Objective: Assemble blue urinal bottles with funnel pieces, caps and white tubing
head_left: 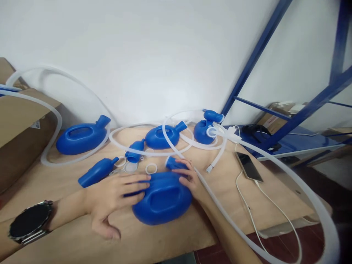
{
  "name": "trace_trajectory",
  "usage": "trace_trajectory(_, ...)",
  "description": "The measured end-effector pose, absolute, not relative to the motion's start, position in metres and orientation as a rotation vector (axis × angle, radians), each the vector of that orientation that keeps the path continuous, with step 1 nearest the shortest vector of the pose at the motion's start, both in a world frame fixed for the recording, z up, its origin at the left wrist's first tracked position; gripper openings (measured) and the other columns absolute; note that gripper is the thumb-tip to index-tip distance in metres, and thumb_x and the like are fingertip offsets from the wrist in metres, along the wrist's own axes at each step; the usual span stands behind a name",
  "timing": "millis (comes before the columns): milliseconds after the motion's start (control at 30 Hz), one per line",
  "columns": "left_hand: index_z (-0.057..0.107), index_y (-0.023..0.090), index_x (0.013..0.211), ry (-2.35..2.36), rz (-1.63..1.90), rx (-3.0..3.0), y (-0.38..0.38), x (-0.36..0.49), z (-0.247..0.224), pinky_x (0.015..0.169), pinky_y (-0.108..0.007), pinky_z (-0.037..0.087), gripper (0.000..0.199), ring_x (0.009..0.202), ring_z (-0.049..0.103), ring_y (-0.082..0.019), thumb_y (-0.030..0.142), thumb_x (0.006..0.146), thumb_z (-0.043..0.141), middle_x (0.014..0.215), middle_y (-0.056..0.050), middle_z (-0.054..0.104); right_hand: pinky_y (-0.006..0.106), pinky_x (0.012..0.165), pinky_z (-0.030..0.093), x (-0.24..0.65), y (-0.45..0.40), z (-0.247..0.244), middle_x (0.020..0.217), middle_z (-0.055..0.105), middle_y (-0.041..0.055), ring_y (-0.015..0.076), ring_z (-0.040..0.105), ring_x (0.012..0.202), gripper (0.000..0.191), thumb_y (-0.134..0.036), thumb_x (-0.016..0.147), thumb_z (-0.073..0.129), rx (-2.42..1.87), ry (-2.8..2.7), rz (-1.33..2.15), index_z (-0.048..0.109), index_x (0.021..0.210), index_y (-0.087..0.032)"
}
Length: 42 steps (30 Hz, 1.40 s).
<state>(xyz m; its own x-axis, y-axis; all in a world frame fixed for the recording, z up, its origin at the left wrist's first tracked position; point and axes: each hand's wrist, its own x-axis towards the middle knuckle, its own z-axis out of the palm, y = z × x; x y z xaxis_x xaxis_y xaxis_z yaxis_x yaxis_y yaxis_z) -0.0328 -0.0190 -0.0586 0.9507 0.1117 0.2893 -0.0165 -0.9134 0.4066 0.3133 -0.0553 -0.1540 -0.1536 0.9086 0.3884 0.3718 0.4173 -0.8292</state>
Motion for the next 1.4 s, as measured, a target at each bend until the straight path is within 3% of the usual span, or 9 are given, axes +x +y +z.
trace_trajectory(167, 0.080, 0.020, 0.122, -0.538, 0.491, 2.826, -0.004, -0.012, -0.067, 0.109, -0.052, 0.059, 0.060, 0.127, 0.069, -0.040, 0.063, 0.083, 0.064, 0.136, -0.020, 0.072, 0.067, 0.131, 0.006, 0.316, -0.057, -0.152, 0.148, 0.062, 0.0048, 0.0396, 0.043, 0.149, 0.048, -0.074, 0.092, 0.060, -1.147, -1.777, 0.717, 0.082, 0.117, -0.040)
trace_trajectory(300, 0.085, 0.034, 0.094, -0.580, 0.526, 2.790, 0.002, -0.009, -0.092, 0.090, -0.046, 0.068, 0.036, 0.113, 0.076, -0.035, 0.055, 0.083, 0.058, 0.122, -0.010, 0.080, 0.068, 0.131, 0.002, 0.316, -0.058, -0.154, 0.151, 0.061, 0.0052, 0.0398, 0.041, 0.151, 0.047, -0.072, 0.093, 0.060, -1.136, -1.786, 0.772, 0.080, 0.120, -0.039)
trace_trajectory(433, 0.081, 0.042, 0.118, -0.202, 0.420, 2.813, -0.001, -0.023, -0.101, 0.084, -0.046, 0.069, 0.038, 0.109, 0.077, -0.034, 0.046, 0.084, 0.062, 0.123, -0.005, 0.080, 0.068, 0.130, -0.002, 0.313, -0.060, -0.154, 0.149, 0.062, 0.0053, 0.0399, 0.041, 0.151, 0.044, -0.070, 0.094, 0.060, -1.126, -1.755, 0.789, 0.078, 0.118, -0.039)
trace_trajectory(567, 0.061, 0.037, 0.149, -0.120, 0.522, 2.760, -0.006, -0.033, -0.095, 0.094, -0.044, 0.066, 0.064, 0.116, 0.075, -0.033, 0.049, 0.087, 0.065, 0.131, -0.008, 0.077, 0.067, 0.131, -0.001, 0.310, -0.061, -0.154, 0.147, 0.064, 0.0064, 0.0402, 0.042, 0.151, 0.044, -0.071, 0.093, 0.059, -1.124, -1.728, 0.784, 0.077, 0.115, -0.037)
trace_trajectory(667, 0.054, 0.032, 0.154, 0.061, 0.677, 2.710, -0.015, -0.036, -0.101, 0.103, -0.045, 0.062, 0.070, 0.125, 0.070, -0.035, 0.048, 0.087, 0.067, 0.135, -0.012, 0.074, 0.066, 0.131, 0.001, 0.310, -0.061, -0.153, 0.148, 0.063, 0.0062, 0.0394, 0.043, 0.151, 0.043, -0.069, 0.096, 0.057, -1.127, -1.724, 0.787, 0.076, 0.115, -0.036)
trace_trajectory(833, 0.075, 0.031, 0.116, 0.820, 0.825, 2.188, -0.038, -0.022, -0.101, 0.087, -0.040, 0.063, 0.028, 0.101, 0.075, -0.030, 0.044, 0.095, 0.061, 0.113, -0.009, 0.080, 0.065, 0.131, 0.001, 0.311, -0.060, -0.151, 0.144, 0.065, 0.0056, 0.0375, 0.045, 0.149, 0.040, -0.064, 0.099, 0.055, -1.119, -1.732, 0.803, 0.076, 0.114, -0.034)
trace_trajectory(967, 0.072, 0.021, 0.080, 1.212, 0.727, 1.495, -0.048, 0.000, -0.078, 0.076, -0.035, 0.055, 0.037, 0.088, 0.071, -0.028, 0.055, 0.091, 0.063, 0.086, -0.007, 0.076, 0.066, 0.130, 0.002, 0.311, -0.058, -0.152, 0.141, 0.067, 0.0064, 0.0361, 0.044, 0.149, 0.040, -0.062, 0.101, 0.053, -1.095, -1.756, 0.802, 0.076, 0.114, -0.032)
trace_trajectory(1167, 0.067, 0.020, 0.073, 1.249, 0.778, 1.304, -0.036, 0.007, -0.073, 0.076, -0.034, 0.047, 0.035, 0.083, 0.064, -0.025, 0.055, 0.080, 0.069, 0.081, -0.004, 0.071, 0.064, 0.129, 0.013, 0.309, -0.056, -0.156, 0.135, 0.070, 0.0066, 0.0347, 0.050, 0.142, 0.042, -0.063, 0.102, 0.050, -1.089, -1.709, 0.751, 0.077, 0.110, -0.032)
trace_trajectory(1400, 0.070, 0.021, 0.074, 1.125, 0.746, 1.709, -0.004, 0.003, -0.064, 0.090, -0.038, 0.051, 0.041, 0.090, 0.068, -0.028, 0.057, 0.085, 0.055, 0.084, -0.006, 0.075, 0.055, 0.127, 0.029, 0.311, -0.051, -0.161, 0.136, 0.070, 0.0070, 0.0313, 0.053, 0.141, 0.042, -0.062, 0.102, 0.052, -1.095, -1.639, 0.750, 0.076, 0.118, -0.031)
